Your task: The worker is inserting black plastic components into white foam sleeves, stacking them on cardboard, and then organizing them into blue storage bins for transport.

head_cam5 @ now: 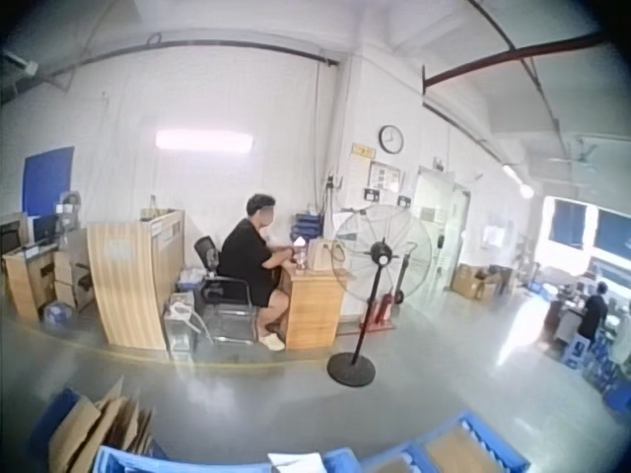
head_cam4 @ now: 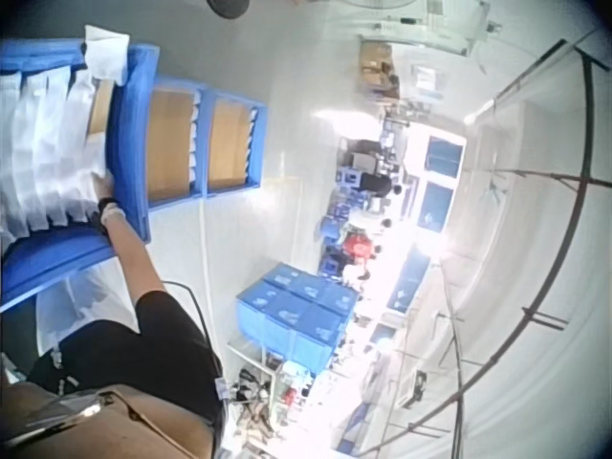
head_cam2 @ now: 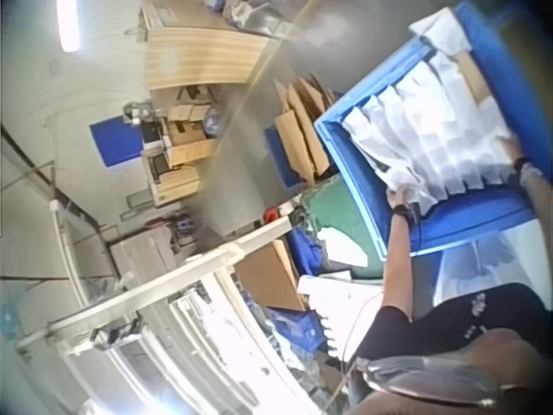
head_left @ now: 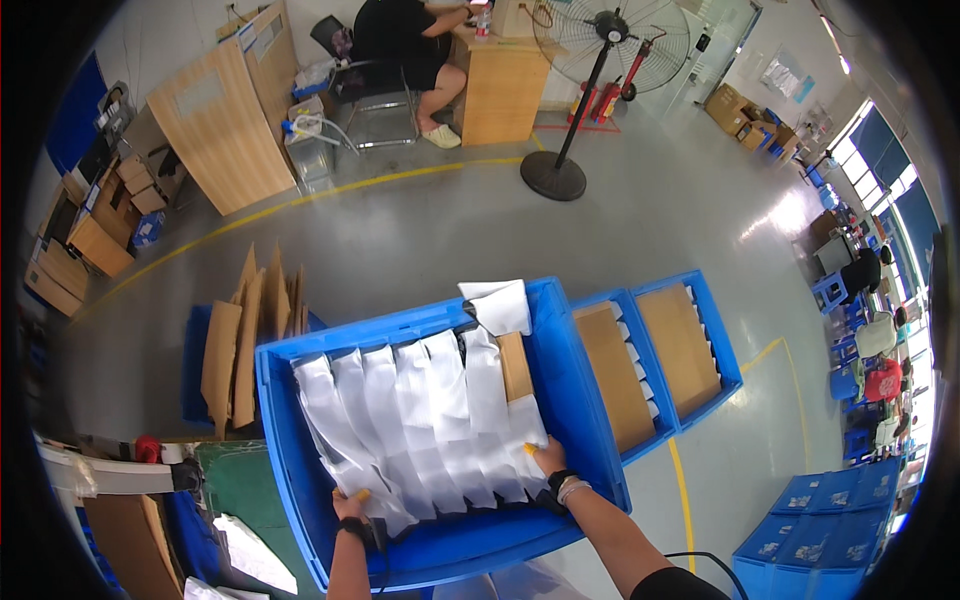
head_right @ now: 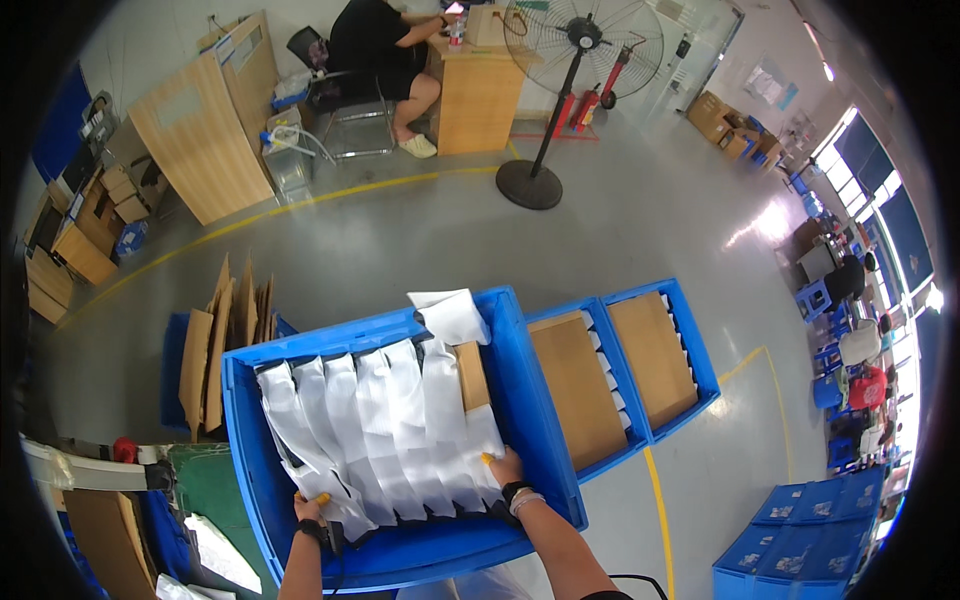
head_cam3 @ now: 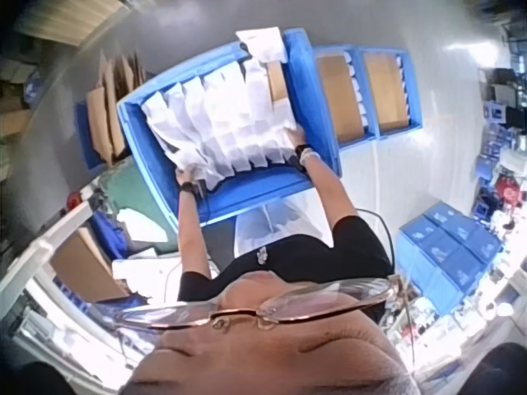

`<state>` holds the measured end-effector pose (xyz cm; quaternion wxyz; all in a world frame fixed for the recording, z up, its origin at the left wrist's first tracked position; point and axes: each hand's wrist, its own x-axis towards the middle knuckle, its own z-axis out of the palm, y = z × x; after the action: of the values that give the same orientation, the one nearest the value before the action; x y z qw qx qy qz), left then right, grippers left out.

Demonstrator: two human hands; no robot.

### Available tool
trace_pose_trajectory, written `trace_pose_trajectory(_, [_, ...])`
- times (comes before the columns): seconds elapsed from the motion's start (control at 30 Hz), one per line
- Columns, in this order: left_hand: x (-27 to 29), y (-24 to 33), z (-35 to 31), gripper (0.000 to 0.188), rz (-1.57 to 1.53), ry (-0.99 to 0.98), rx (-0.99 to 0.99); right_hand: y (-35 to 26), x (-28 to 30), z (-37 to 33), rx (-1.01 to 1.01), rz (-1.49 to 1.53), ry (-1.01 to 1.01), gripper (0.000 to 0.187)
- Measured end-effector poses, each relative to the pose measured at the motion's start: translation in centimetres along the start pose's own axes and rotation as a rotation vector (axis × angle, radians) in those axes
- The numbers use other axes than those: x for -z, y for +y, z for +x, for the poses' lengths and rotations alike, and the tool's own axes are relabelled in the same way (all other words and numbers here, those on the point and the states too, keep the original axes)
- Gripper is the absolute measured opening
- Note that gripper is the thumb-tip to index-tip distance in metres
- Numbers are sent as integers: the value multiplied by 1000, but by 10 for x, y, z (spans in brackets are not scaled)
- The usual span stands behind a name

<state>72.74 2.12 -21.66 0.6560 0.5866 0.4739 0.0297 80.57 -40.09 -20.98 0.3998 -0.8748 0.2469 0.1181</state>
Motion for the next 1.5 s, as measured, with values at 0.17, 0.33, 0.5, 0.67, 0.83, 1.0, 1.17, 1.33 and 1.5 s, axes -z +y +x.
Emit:
trace_pose_trajectory(0.17, [-11, -44, 28, 50, 157, -24, 12, 62, -32, 31, 18, -106, 82, 33])
trace_pose_trajectory(0.33, [12, -91, 61, 43, 264, 65, 1, 75, -73, 38, -80, -123, -56, 37])
trace_pose_trajectory(0.5, [31, -113, 72, 48, 347, 14, -29, 87, -84, 47, -231, 50, -301, 67])
trace_pose_trajectory(0.67, [2, -120, 80, 55, 371, -74, 123, 127, -75, 69, -307, -72, -147, 60])
trace_pose_trajectory(0.83, [22, -124, 90, 62, 340, -84, 142, 105, -79, 70, -310, -348, -141, 68])
trace_pose_trajectory(1.0, [12, -107, 81, 62, 221, 13, 234, -5, -62, 71, 336, -314, 186, 88])
trace_pose_trajectory(1.17, [12, -116, 88, 64, 208, -29, 240, -56, -44, 114, 280, -305, 191, 84])
trace_pose_trajectory(1.33, [-3, -92, 71, 64, 398, 10, 308, -27, -57, 91, 84, -942, -354, 58])
trace_pose_trajectory(1.5, [-12, -91, 66, 62, 194, -58, 287, 42, -62, 71, 181, -315, 62, 43])
